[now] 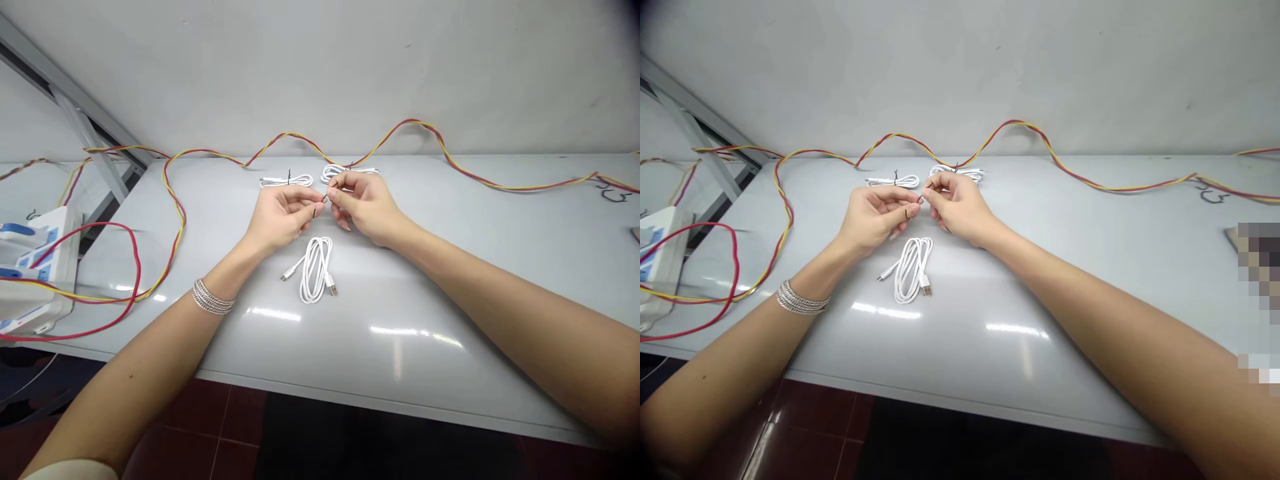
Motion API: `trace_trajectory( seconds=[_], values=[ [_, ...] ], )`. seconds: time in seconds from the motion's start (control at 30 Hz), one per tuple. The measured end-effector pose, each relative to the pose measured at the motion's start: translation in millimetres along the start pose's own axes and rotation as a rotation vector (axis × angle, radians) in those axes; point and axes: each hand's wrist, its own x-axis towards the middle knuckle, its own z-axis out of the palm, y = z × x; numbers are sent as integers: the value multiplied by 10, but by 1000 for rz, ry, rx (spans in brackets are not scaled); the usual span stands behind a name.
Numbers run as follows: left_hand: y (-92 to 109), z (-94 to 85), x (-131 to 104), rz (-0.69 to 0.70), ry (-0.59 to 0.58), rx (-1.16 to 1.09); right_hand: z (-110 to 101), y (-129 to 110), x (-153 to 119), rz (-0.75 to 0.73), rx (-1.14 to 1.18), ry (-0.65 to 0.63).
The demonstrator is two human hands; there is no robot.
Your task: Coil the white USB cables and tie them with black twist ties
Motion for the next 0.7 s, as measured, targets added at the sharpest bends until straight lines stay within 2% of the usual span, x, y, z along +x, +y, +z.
trace_trajectory(
  seconds=[0.17, 0.47, 0.7],
  values=[
    [-8, 3, 3, 88, 12, 44, 16, -20, -4, -19, -72, 29],
    [21, -56, 15, 215, -96, 146, 17, -132, -40, 165, -10, -23],
    [-10, -61, 27, 272, -102, 109, 49, -197, -51, 333, 182, -17]
  ],
)
